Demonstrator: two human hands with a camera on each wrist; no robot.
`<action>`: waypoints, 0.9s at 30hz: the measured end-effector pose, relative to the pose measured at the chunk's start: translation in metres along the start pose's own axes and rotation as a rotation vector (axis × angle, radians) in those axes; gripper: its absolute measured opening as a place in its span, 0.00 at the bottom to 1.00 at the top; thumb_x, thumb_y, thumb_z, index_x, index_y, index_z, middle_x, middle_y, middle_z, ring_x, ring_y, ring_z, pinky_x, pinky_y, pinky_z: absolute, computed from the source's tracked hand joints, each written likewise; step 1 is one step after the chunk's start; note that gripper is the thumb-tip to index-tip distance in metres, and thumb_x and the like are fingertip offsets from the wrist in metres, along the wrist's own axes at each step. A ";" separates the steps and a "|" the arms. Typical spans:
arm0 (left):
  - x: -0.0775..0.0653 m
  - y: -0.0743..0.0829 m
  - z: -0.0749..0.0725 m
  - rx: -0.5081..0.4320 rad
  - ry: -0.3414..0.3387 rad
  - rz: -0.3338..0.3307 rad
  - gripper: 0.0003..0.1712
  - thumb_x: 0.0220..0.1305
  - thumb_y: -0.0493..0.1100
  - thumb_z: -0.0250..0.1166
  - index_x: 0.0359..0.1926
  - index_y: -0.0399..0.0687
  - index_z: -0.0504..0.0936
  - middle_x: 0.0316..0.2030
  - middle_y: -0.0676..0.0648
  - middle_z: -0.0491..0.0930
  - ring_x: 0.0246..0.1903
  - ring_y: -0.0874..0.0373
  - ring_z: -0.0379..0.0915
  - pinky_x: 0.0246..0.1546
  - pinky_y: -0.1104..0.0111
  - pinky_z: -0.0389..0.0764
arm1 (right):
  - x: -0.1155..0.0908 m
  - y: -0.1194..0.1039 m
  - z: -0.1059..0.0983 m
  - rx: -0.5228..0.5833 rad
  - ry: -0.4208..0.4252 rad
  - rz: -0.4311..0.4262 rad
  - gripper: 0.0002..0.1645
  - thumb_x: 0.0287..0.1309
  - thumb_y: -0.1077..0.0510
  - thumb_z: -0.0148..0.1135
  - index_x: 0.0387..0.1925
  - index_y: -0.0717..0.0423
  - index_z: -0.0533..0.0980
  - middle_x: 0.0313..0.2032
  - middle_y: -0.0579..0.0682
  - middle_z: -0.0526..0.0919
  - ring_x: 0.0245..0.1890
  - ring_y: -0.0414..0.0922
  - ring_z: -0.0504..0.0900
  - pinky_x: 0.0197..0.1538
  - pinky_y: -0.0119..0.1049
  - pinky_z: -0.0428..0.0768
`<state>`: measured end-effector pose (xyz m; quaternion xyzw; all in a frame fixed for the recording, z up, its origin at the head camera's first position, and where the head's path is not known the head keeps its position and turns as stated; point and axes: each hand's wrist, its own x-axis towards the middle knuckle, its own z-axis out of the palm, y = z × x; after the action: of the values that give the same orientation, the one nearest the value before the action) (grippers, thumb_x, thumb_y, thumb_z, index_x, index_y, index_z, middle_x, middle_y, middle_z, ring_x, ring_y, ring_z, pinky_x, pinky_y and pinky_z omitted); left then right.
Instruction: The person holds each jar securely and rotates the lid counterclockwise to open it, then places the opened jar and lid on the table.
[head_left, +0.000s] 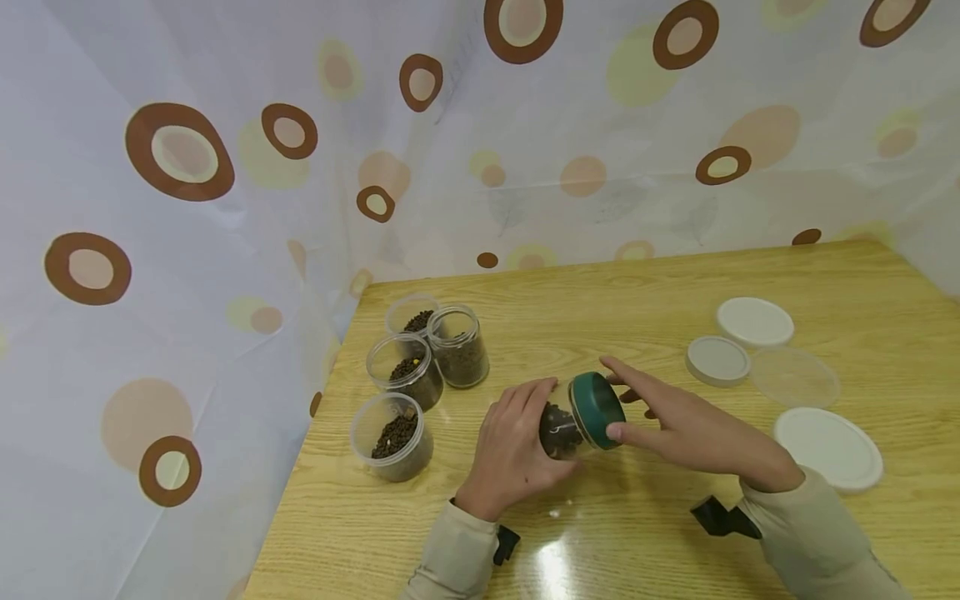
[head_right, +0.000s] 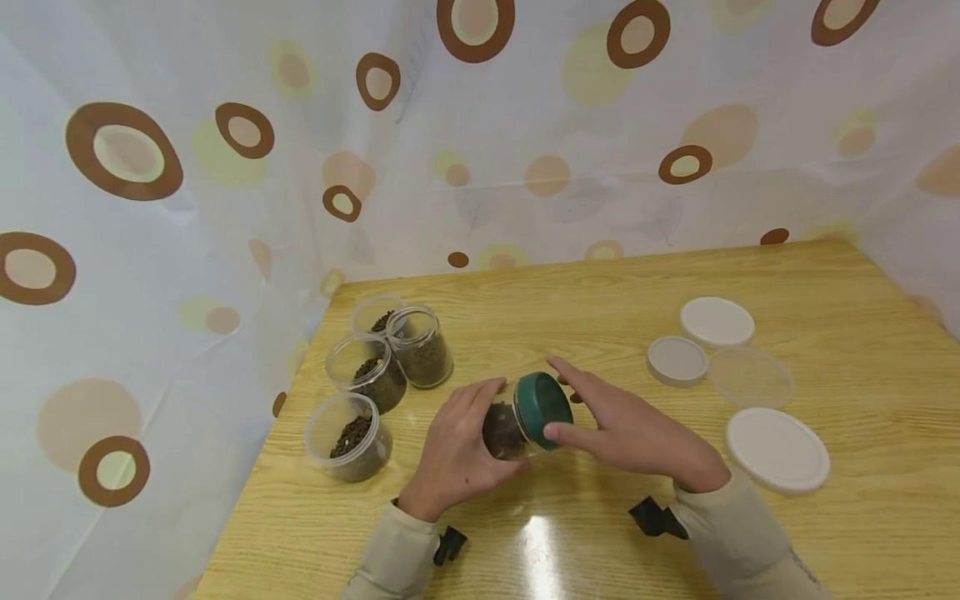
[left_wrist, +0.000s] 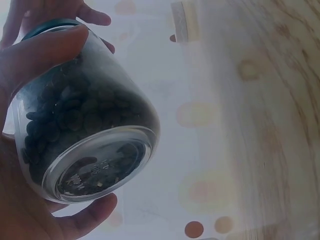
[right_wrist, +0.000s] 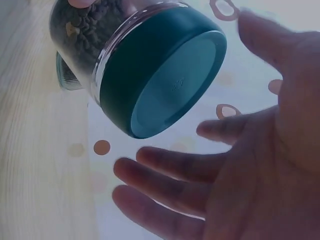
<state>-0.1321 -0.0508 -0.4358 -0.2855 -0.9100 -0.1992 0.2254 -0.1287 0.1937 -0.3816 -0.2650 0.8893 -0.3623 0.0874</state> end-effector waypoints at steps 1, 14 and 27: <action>0.000 0.000 0.000 0.002 0.004 0.000 0.54 0.36 0.61 0.80 0.65 0.48 0.72 0.57 0.48 0.80 0.56 0.54 0.77 0.51 0.58 0.82 | -0.001 0.000 -0.001 0.005 0.006 0.013 0.46 0.70 0.43 0.55 0.79 0.49 0.46 0.68 0.64 0.68 0.60 0.60 0.77 0.51 0.56 0.80; -0.001 0.001 0.000 -0.006 -0.007 -0.006 0.53 0.37 0.61 0.80 0.66 0.48 0.72 0.57 0.49 0.79 0.57 0.54 0.77 0.52 0.58 0.81 | 0.004 -0.001 0.002 -0.016 0.076 0.200 0.35 0.75 0.38 0.41 0.72 0.55 0.64 0.59 0.64 0.80 0.53 0.58 0.83 0.48 0.54 0.82; -0.001 0.004 0.001 0.041 -0.005 0.012 0.52 0.38 0.61 0.80 0.66 0.51 0.72 0.57 0.51 0.79 0.56 0.54 0.77 0.48 0.58 0.81 | 0.009 -0.003 0.006 0.055 0.014 0.293 0.35 0.75 0.36 0.38 0.65 0.56 0.70 0.33 0.48 0.84 0.30 0.42 0.81 0.34 0.38 0.78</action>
<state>-0.1290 -0.0473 -0.4359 -0.2866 -0.9127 -0.1786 0.2302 -0.1329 0.1839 -0.3836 -0.1275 0.9088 -0.3716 0.1405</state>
